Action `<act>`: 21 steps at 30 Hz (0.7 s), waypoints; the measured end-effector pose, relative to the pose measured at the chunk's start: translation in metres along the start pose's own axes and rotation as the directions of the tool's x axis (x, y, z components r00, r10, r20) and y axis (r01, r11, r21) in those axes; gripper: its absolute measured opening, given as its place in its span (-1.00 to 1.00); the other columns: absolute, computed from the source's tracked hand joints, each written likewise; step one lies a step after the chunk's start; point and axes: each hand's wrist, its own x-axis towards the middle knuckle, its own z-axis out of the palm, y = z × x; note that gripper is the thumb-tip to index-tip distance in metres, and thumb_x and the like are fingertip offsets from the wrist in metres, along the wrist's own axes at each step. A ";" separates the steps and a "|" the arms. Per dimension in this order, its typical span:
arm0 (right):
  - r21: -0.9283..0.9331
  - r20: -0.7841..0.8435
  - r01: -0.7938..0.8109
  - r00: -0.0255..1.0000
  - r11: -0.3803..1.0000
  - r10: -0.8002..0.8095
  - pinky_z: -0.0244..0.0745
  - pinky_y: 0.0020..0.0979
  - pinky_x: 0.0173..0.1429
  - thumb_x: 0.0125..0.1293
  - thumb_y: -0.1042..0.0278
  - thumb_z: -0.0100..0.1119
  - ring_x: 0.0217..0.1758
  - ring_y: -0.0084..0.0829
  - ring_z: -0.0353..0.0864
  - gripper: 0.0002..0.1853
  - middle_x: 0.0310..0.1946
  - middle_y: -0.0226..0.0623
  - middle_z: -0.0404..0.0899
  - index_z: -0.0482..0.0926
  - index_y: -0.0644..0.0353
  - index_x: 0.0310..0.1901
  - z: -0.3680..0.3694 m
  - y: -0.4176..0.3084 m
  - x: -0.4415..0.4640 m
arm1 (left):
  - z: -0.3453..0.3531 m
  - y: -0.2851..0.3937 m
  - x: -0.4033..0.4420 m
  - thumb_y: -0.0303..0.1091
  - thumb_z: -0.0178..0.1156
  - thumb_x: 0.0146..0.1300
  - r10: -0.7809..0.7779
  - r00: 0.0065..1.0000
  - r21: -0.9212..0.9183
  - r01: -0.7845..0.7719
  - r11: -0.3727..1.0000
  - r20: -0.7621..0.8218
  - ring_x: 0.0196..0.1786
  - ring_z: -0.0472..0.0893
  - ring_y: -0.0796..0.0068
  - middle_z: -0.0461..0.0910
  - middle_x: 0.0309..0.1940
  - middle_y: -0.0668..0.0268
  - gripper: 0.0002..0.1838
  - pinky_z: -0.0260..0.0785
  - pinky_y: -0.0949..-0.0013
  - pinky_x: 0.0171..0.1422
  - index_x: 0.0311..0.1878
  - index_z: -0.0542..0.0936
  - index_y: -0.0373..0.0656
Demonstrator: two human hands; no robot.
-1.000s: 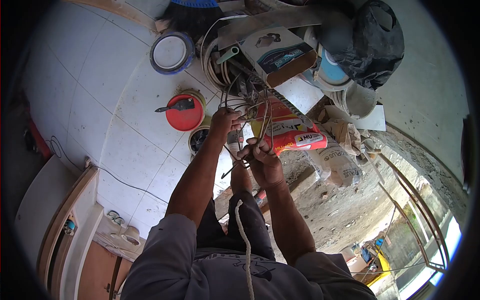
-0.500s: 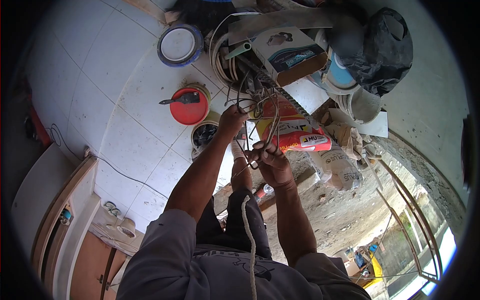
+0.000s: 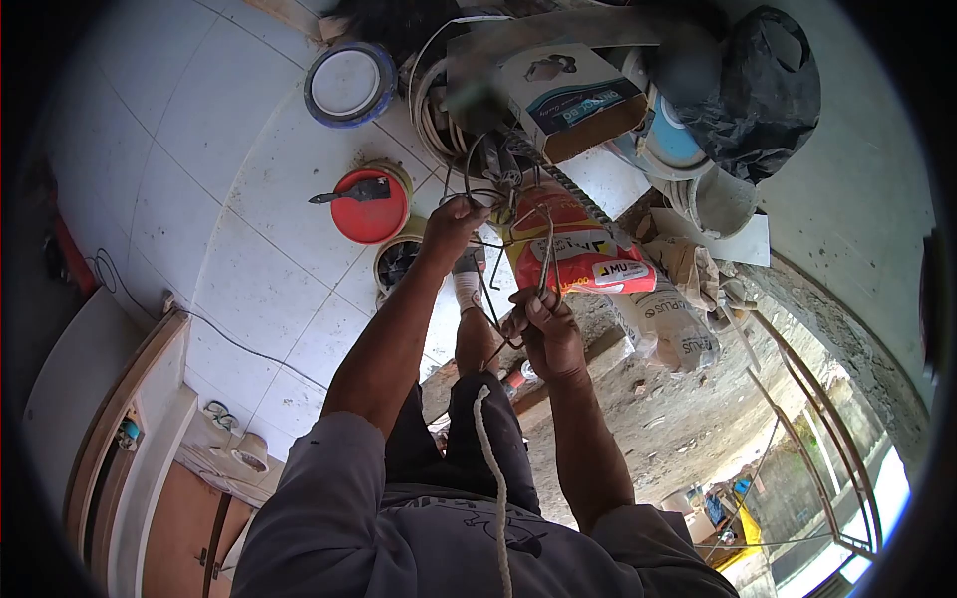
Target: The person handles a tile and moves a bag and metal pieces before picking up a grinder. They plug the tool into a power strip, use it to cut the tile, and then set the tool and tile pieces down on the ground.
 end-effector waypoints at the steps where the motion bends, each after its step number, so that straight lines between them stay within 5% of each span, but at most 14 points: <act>1: -0.022 -0.009 -0.001 1.000 1.000 0.001 0.43 -0.36 -0.19 0.36 0.30 0.11 -0.44 -0.44 0.50 -0.78 -0.53 -0.36 0.49 0.55 0.29 -0.13 0.000 0.000 -0.005 | 0.002 -0.005 0.003 -0.25 0.30 0.20 0.001 1.000 0.000 -0.001 1.000 0.003 -0.32 0.43 0.67 0.53 -0.42 0.46 -0.80 0.26 0.48 -0.17 -0.34 0.55 -0.17; 4: -0.001 -0.019 0.031 0.999 1.000 -0.031 0.45 -0.36 -0.23 0.36 0.26 0.10 -0.48 -0.44 0.48 -0.77 -0.56 -0.38 0.44 0.54 0.28 -0.17 0.001 -0.005 -0.026 | -0.001 -0.026 0.010 -0.22 0.28 0.22 0.021 0.995 -0.111 -0.031 0.993 -0.097 -0.32 0.43 0.68 0.53 -0.41 0.46 -0.79 0.27 0.48 -0.17 -0.31 0.58 -0.17; 6: 0.022 -0.003 0.053 0.999 0.998 -0.053 0.45 -0.38 -0.30 0.36 0.20 0.09 -0.52 -0.45 0.45 -0.75 -0.59 -0.40 0.38 0.53 0.25 -0.21 0.004 -0.012 -0.045 | -0.015 -0.056 0.023 -0.18 0.26 0.24 0.038 0.968 0.095 -0.015 0.995 -0.250 -0.29 0.45 0.66 0.55 -0.39 0.41 -0.73 0.29 0.48 -0.14 -0.23 0.60 -0.22; 9: 0.173 0.004 0.038 0.999 0.984 -0.040 0.45 -0.41 -0.36 0.34 0.30 0.10 -0.55 -0.45 0.48 -0.78 -0.60 -0.34 0.44 0.53 0.33 -0.22 0.016 -0.025 -0.082 | -0.015 -0.040 0.000 -0.17 0.22 0.27 0.059 0.970 0.217 -0.007 0.976 -0.235 -0.27 0.50 0.61 0.59 -0.34 0.35 -0.68 0.32 0.46 -0.13 -0.16 0.59 -0.29; 10: 0.184 0.029 0.062 0.997 0.981 -0.068 0.46 -0.39 -0.39 0.34 0.28 0.09 -0.57 -0.45 0.46 -0.76 -0.62 -0.36 0.39 0.53 0.34 -0.21 0.017 -0.024 -0.093 | -0.014 -0.052 -0.004 -0.18 0.18 0.30 0.094 0.980 0.345 -0.028 0.938 -0.174 -0.27 0.59 0.41 0.64 -0.27 0.24 -0.67 0.41 0.35 -0.15 -0.01 0.55 -0.21; 11: 0.187 0.028 0.072 0.997 0.980 -0.078 0.46 -0.39 -0.39 0.34 0.28 0.09 -0.57 -0.45 0.46 -0.76 -0.62 -0.36 0.39 0.53 0.34 -0.21 0.021 -0.025 -0.104 | -0.013 -0.065 -0.011 -0.18 0.18 0.30 0.100 0.981 0.349 -0.036 0.936 -0.167 -0.27 0.59 0.41 0.64 -0.27 0.24 -0.67 0.41 0.35 -0.15 -0.01 0.55 -0.21; 12: 0.213 0.087 0.071 0.992 0.975 -0.091 0.46 -0.39 -0.40 0.34 0.27 0.09 -0.58 -0.46 0.45 -0.75 -0.63 -0.37 0.38 0.53 0.35 -0.20 0.027 -0.026 -0.115 | -0.010 -0.074 -0.021 -0.18 0.14 0.31 0.309 0.935 0.585 -0.350 0.732 0.174 -0.25 0.62 0.29 0.65 -0.23 0.19 -0.68 0.44 0.29 -0.15 0.05 0.53 -0.11; 13: 0.236 0.146 0.070 0.984 0.969 -0.107 0.46 -0.40 -0.40 0.35 0.27 0.09 -0.58 -0.47 0.44 -0.74 -0.63 -0.38 0.37 0.53 0.35 -0.20 0.033 -0.026 -0.126 | -0.008 -0.083 -0.034 -0.18 0.11 0.33 0.374 0.761 0.643 -0.648 0.408 0.530 -0.23 0.65 0.17 0.66 -0.20 0.15 -0.68 0.48 0.23 -0.15 0.12 0.50 -0.01; 15: 0.198 0.117 0.118 0.983 0.973 -0.143 0.42 -0.42 -0.45 0.34 0.24 0.10 -0.62 -0.51 0.39 -0.72 -0.66 -0.41 0.32 0.54 0.35 -0.19 0.043 -0.028 -0.142 | -0.001 -0.105 -0.064 -0.14 0.02 0.36 -0.001 0.825 0.728 -0.499 0.470 0.565 -0.17 0.65 0.06 0.65 -0.17 0.13 -0.65 0.52 0.17 -0.12 0.20 0.44 0.17; 17: 0.139 -0.019 0.176 0.984 0.974 -0.175 0.33 -0.47 -0.51 0.34 0.22 0.12 -0.66 -0.54 0.33 -0.71 -0.69 -0.43 0.29 0.54 0.35 -0.20 0.045 -0.033 -0.155 | -0.007 -0.101 -0.096 -0.04 -0.07 0.41 -0.077 0.818 0.722 -0.454 0.523 0.570 -0.16 0.67 0.13 0.66 -0.16 0.16 -0.66 0.50 0.24 -0.07 0.08 0.52 0.03; 18: 0.082 -0.070 0.234 0.971 0.969 -0.229 0.22 -0.51 -0.54 0.34 0.22 0.12 -0.68 -0.59 0.26 -0.74 -0.71 -0.50 0.25 0.54 0.31 -0.22 0.042 -0.032 -0.157 | -0.011 -0.053 -0.124 0.11 -0.12 0.42 -0.195 0.806 0.671 -0.302 0.677 0.559 -0.19 0.67 0.25 0.66 -0.22 0.18 -0.50 0.45 0.32 -0.05 -0.08 0.59 -0.14; 19: 0.090 -0.067 0.256 0.966 0.962 -0.251 0.22 -0.51 -0.54 0.34 0.22 0.12 -0.68 -0.59 0.26 -0.74 -0.71 -0.50 0.25 0.54 0.31 -0.22 0.039 -0.028 -0.159 | -0.018 -0.031 -0.149 0.21 -0.15 0.41 -0.358 0.832 0.571 0.061 0.819 0.424 -0.33 0.61 0.40 0.63 -0.36 0.26 -0.37 0.38 0.40 -0.07 -0.22 0.61 -0.24; 21: -0.110 -0.225 0.242 0.939 0.964 -0.261 0.22 -0.49 -0.57 0.35 0.21 0.12 -0.70 -0.61 0.23 -0.74 -0.71 -0.52 0.25 0.54 0.29 -0.25 0.034 -0.019 -0.167 | -0.048 -0.034 -0.170 0.21 -0.11 0.41 -0.191 0.882 0.476 -0.043 0.878 0.431 -0.44 0.37 0.58 0.49 -0.49 0.40 -0.38 0.26 0.45 -0.22 -0.29 0.58 -0.24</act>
